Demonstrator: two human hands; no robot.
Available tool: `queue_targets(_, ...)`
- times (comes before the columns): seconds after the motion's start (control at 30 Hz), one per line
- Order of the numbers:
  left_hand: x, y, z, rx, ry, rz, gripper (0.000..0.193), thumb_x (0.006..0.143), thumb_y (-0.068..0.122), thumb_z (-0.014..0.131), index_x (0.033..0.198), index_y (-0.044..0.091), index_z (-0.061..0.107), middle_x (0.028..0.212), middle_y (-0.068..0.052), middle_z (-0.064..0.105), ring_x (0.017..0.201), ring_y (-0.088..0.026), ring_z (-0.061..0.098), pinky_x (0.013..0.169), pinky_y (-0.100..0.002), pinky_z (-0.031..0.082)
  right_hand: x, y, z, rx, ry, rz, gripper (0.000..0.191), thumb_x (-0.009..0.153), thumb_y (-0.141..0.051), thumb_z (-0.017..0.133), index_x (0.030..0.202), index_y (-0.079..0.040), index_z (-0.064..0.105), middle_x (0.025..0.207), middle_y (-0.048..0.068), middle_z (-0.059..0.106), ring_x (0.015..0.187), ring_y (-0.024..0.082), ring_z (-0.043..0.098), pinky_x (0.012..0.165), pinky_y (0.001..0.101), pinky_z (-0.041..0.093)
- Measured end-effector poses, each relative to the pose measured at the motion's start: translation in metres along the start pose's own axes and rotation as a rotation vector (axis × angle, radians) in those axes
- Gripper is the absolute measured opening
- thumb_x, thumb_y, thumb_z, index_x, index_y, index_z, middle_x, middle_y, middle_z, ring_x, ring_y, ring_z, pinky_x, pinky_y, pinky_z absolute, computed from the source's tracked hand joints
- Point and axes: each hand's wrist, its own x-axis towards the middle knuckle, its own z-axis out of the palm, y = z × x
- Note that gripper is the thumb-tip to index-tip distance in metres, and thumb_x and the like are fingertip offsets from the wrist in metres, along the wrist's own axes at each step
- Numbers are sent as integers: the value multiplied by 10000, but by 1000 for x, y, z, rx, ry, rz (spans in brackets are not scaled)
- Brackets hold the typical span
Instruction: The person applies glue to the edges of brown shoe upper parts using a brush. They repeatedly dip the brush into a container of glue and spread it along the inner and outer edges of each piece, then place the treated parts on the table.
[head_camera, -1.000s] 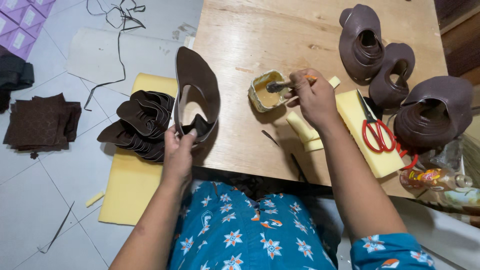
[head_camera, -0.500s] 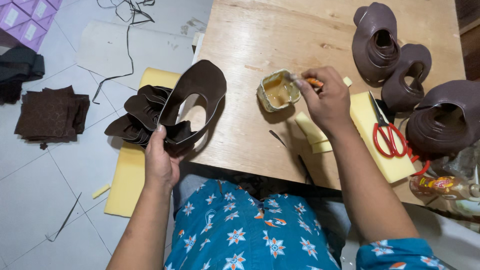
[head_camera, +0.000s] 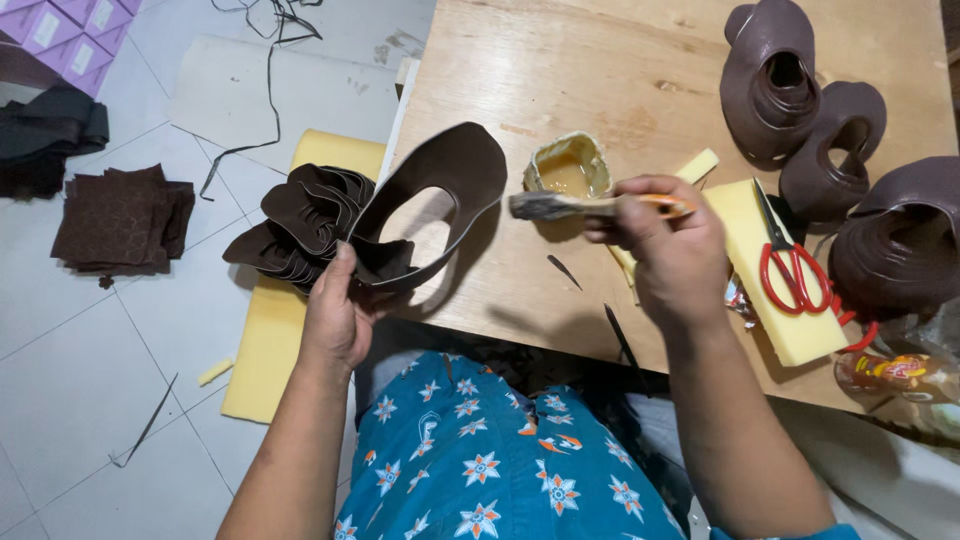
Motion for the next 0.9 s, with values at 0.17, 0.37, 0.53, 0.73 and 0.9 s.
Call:
queue_targets(0.17,-1,-12,6,17,-68,8,539,1021,438,527,1344,9,573,1199,-138,709,1046,-261,720,888,-449,620,-23,21,60,-279,-225,94,245,955,-112,708,1155,22,664,1001,109,730,916,160,709,832,290,590)
queue_targets(0.37,-5,-23,5,17,-64,-23,541,1047,470,495,1292,-6,578,1163,-154,709,1030,-263,721,887,-449,620,-28,55,109,-497,-286,-7,226,891,-179,764,1066,-37,738,993,54,760,858,104,710,765,251,561)
queue_targets(0.53,-12,-27,3,-82,-41,-57,557,1047,497,403,1325,29,520,1214,-146,686,1062,-253,711,881,-439,608,-25,79,114,-618,-276,-252,203,879,-176,797,1039,-54,772,943,82,760,871,175,679,778,307,540)
queue_targets(0.73,-14,-34,5,-143,-63,-39,591,1082,496,347,1305,-18,536,1218,-185,673,1077,-278,703,898,-436,612,-29,92,114,-564,-258,-227,192,873,-160,793,1039,-66,771,922,71,748,905,196,670,804,313,536)
queue_targets(0.9,-12,-36,3,-99,-42,-47,556,1076,479,357,1324,10,524,1240,-162,662,1099,-261,688,901,-426,604,-25,97,109,-601,-248,-256,210,860,-155,813,1050,-69,787,921,80,721,941,201,632,823,305,521)
